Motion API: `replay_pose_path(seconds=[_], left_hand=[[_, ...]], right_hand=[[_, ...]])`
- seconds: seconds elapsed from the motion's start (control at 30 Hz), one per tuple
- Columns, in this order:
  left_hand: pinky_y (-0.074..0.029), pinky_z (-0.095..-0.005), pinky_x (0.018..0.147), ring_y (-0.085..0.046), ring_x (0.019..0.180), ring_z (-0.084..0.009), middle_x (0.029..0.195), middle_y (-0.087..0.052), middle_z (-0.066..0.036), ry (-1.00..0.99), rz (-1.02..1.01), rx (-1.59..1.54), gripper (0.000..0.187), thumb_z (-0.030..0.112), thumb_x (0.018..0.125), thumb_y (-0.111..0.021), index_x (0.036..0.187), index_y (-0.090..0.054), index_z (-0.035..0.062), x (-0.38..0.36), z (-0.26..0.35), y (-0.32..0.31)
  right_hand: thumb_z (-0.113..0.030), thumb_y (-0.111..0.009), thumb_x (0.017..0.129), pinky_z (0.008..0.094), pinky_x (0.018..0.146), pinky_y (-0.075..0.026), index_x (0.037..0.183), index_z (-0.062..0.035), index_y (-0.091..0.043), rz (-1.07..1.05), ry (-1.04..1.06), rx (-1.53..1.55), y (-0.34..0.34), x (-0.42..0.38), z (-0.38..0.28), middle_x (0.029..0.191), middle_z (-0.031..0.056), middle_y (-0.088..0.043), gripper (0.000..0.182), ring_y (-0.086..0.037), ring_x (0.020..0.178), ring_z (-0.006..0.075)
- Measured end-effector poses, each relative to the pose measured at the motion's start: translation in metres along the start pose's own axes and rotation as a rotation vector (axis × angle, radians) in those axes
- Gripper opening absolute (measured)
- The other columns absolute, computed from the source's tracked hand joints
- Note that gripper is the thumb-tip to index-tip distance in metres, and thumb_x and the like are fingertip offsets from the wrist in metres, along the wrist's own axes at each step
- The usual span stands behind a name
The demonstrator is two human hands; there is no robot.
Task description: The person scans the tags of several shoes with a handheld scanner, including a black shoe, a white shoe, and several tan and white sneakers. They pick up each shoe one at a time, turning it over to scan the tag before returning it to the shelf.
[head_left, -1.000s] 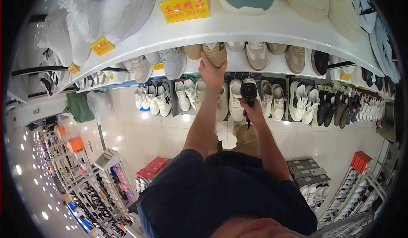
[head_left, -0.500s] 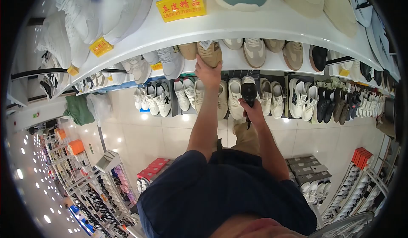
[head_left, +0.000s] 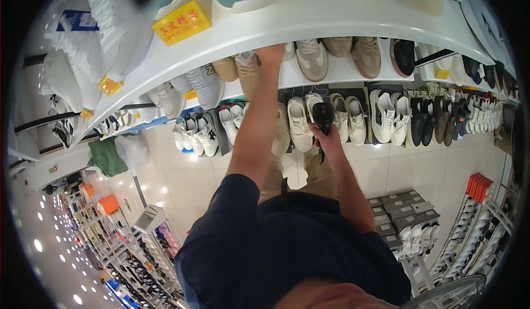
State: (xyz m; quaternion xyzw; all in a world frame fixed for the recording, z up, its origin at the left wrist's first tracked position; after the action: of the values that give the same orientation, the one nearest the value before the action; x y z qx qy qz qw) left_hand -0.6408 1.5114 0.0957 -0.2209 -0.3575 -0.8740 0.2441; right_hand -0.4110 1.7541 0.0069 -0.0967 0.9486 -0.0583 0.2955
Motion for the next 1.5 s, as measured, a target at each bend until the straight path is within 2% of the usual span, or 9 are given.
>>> replay_pose_path(seconds=[0.1, 0.3, 0.8, 1.03, 1.17, 1.3, 1.33, 1.4, 1.5], left_hand=[[-0.039, -0.0452, 0.105, -0.056, 0.118, -0.0329, 0.124, -0.063, -0.016, -0.109, 0.032, 0.309, 0.051, 0.01, 0.077, -0.077, 0.125, -0.06, 0.0034, 0.0, -0.025, -0.029], [-0.047, -0.0417, 0.098, -0.063, 0.107, -0.0325, 0.119, -0.066, -0.015, 0.099, 0.041, -0.011, 0.049, 0.017, 0.075, -0.081, 0.119, -0.063, 0.0028, 0.006, -0.016, -0.015], [-0.038, -0.0455, 0.107, -0.056, 0.119, -0.0343, 0.123, -0.066, -0.012, 0.059, -0.099, 0.151, 0.043, 0.031, 0.085, -0.07, 0.121, -0.066, 0.0092, 0.006, -0.041, -0.026], [-0.042, -0.0416, 0.102, -0.055, 0.118, -0.0309, 0.12, -0.063, -0.018, 0.001, 0.061, -0.061, 0.047, 0.016, 0.079, -0.078, 0.121, -0.062, 0.0013, -0.017, 0.015, 0.005], [-0.05, -0.0312, 0.081, -0.06, 0.089, -0.018, 0.092, -0.064, -0.012, 0.316, 0.507, -0.236, 0.048, 0.012, 0.083, -0.077, 0.123, -0.056, -0.0031, -0.088, 0.043, 0.028], [-0.053, -0.0299, 0.062, -0.063, 0.068, -0.0142, 0.084, -0.065, -0.008, 0.717, -0.108, -0.096, 0.067, 0.019, 0.085, -0.078, 0.139, -0.043, 0.0001, -0.159, 0.02, -0.009], [-0.053, -0.0299, 0.062, -0.063, 0.068, -0.0142, 0.084, -0.065, -0.008, 0.717, -0.106, -0.098, 0.067, 0.019, 0.085, -0.078, 0.139, -0.043, 0.0001, -0.156, 0.031, -0.015], [-0.052, -0.0262, 0.057, -0.062, 0.066, -0.0134, 0.082, -0.065, -0.009, 1.199, -0.19, -0.662, 0.079, 0.017, 0.087, -0.075, 0.148, -0.028, 0.002, -0.166, 0.05, -0.041], [-0.054, -0.0283, 0.057, -0.064, 0.067, -0.0162, 0.084, -0.065, -0.011, 1.15, -0.18, -0.859, 0.085, 0.019, 0.087, -0.075, 0.151, -0.021, 0.0059, -0.165, 0.052, -0.062]], right_hand=[[-0.016, -0.069, 0.091, 0.0248, 0.045, -0.041, 0.104, 0.0008, -0.071, 0.011, 0.016, 0.035, 0.009, 0.001, 0.005, 0.07, -0.0007, -0.057, 0.021, -0.051, 0.047, 0.008], [-0.016, -0.068, 0.092, 0.0248, 0.044, -0.041, 0.103, 0.0005, -0.071, 0.029, 0.007, 0.077, 0.018, 0.003, 0.008, 0.072, -0.0002, -0.059, 0.021, -0.051, 0.047, 0.0084], [-0.018, -0.07, 0.091, 0.0247, 0.044, -0.039, 0.099, -0.0007, -0.071, 0.043, -0.013, 0.057, 0.015, 0.008, 0.0, 0.068, -0.0014, -0.056, 0.019, -0.051, 0.047, 0.0074], [-0.018, -0.071, 0.09, 0.0254, 0.043, -0.039, 0.099, 0.0004, -0.071, 0.04, -0.001, 0.06, 0.01, 0.009, 0.002, 0.068, -0.0009, -0.057, 0.021, -0.051, 0.047, 0.0079], [-0.018, -0.07, 0.091, 0.0261, 0.044, -0.04, 0.102, 0.0008, -0.07, 0.029, -0.014, 0.01, 0.014, 0.007, -0.004, 0.07, 0.0002, -0.059, 0.022, -0.052, 0.047, 0.0084], [-0.016, -0.067, 0.092, 0.0265, 0.047, -0.041, 0.103, 0.0004, -0.071, 0.058, -0.015, -0.012, 0.025, 0.002, -0.014, 0.071, 0.0012, -0.061, 0.021, -0.052, 0.049, 0.0084], [-0.016, -0.065, 0.092, 0.0264, 0.048, -0.041, 0.104, 0.0002, -0.071, 0.074, -0.017, -0.021, 0.028, 0.002, -0.015, 0.07, 0.0013, -0.061, 0.021, -0.052, 0.05, 0.0084], [-0.016, -0.065, 0.092, 0.0262, 0.049, -0.041, 0.105, 0.0003, -0.071, 0.076, -0.012, -0.023, 0.032, 0.001, -0.019, 0.069, 0.001, -0.06, 0.022, -0.052, 0.05, 0.0085], [-0.017, -0.064, 0.093, 0.026, 0.05, -0.041, 0.105, 0.0005, -0.071, 0.088, -0.001, -0.035, 0.035, -0.002, -0.028, 0.065, 0.0004, -0.058, 0.023, -0.052, 0.05, 0.0087]])
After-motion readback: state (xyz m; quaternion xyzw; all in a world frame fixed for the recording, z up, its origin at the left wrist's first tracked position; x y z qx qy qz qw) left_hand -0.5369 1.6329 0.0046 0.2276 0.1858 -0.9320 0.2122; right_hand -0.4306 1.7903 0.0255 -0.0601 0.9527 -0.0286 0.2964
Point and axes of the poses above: each hand's wrist, its own x-axis towards the middle knuckle, its own y-axis out of the back of the hand, z = x × y, the point moved 5 cm from there along x, towards the middle knuckle
